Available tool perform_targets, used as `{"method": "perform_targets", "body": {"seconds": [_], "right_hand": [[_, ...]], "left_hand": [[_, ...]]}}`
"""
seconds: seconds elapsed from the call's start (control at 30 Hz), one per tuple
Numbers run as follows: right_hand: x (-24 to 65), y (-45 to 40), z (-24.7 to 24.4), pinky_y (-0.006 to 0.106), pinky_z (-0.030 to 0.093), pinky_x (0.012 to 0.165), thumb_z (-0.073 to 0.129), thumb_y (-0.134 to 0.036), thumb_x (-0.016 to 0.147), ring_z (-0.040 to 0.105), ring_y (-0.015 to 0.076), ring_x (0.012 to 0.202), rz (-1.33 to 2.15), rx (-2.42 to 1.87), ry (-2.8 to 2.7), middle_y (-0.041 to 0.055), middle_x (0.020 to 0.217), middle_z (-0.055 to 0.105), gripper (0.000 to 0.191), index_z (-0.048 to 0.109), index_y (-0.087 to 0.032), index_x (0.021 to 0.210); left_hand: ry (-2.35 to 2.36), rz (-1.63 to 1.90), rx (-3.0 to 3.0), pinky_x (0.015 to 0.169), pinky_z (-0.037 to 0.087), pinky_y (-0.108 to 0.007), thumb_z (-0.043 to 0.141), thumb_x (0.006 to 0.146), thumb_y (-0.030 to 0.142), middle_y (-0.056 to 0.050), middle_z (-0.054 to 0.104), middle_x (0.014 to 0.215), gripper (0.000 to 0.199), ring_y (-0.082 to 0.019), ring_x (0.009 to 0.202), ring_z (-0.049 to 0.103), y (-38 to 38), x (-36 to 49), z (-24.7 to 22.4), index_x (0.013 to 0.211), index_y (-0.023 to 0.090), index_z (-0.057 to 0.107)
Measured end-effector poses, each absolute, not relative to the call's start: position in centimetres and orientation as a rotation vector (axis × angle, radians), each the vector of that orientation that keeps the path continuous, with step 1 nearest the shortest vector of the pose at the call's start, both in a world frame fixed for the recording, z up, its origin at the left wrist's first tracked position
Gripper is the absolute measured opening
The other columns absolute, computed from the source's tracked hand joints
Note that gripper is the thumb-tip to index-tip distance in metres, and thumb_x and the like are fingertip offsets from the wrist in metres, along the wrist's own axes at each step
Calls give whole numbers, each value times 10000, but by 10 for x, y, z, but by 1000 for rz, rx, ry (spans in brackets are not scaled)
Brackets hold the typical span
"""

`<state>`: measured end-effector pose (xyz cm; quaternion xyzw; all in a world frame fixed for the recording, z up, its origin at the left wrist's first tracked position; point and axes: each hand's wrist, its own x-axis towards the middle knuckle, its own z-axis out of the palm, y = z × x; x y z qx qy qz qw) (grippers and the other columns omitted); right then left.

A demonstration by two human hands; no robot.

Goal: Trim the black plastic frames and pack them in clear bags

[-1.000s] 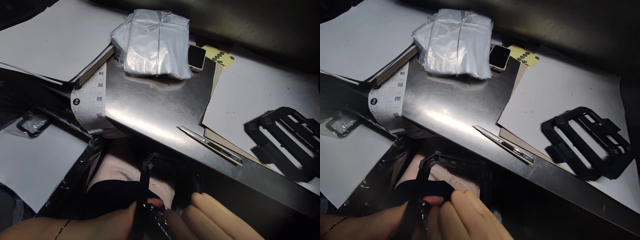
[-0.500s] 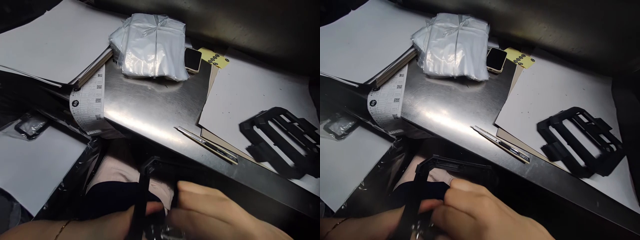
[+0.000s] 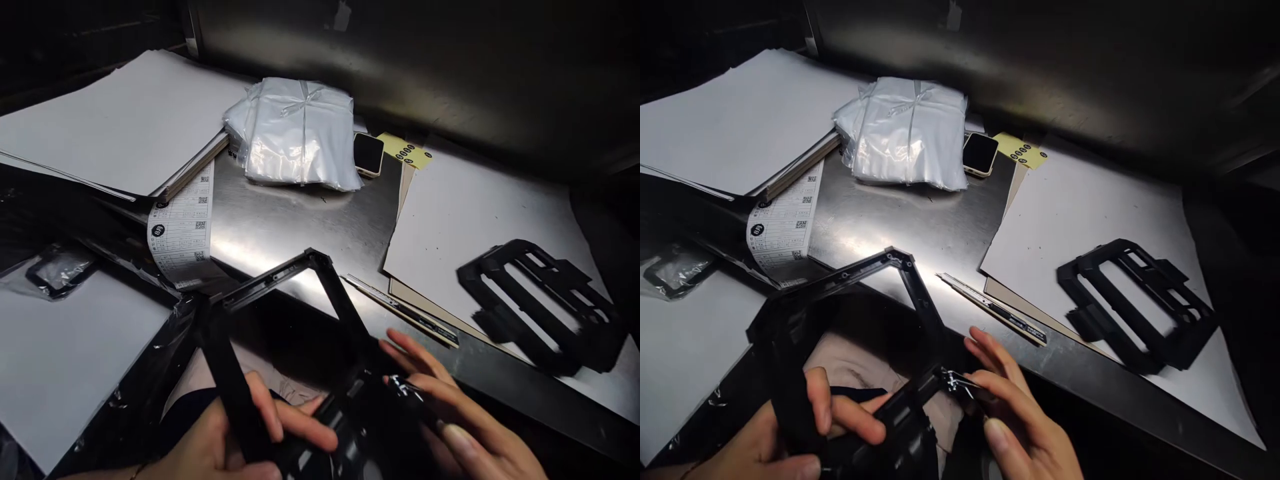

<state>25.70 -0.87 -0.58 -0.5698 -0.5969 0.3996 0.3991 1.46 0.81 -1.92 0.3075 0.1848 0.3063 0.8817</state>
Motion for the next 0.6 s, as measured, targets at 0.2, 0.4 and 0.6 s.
{"method": "perform_targets", "body": {"seconds": [0.2, 0.4, 0.6], "right_hand": [[235, 4, -25, 301, 522, 716, 364, -348, 859, 645, 163, 857, 1254, -1186, -1259, -14, 1078, 625, 246, 540, -380, 1029], [268, 30, 8, 297, 501, 740, 634, -293, 687, 617, 183, 828, 1361, -1191, -1764, 21, 888, 643, 143, 656, -255, 823], [267, 40, 22, 360, 484, 817, 590, -218, 710, 584, 198, 970, 1298, -1207, -2271, 36, 1048, 599, 171, 625, -260, 872]], "left_hand": [[380, 688, 779, 1060, 195, -452, 559, 797, 155, -21, 577, 1226, 131, -193, 1281, 331, 4, 39, -38, 884, 231, 619], [436, 466, 459, 709, 478, -408, 399, 840, 449, -208, 620, 1108, 468, -324, 969, 614, 21, 8, -44, 1174, 134, 490], [313, 313, 531, 893, 355, -528, 540, 776, 248, -183, 648, 1072, 394, -309, 977, 612, 28, -7, -20, 1146, 124, 482]]}}
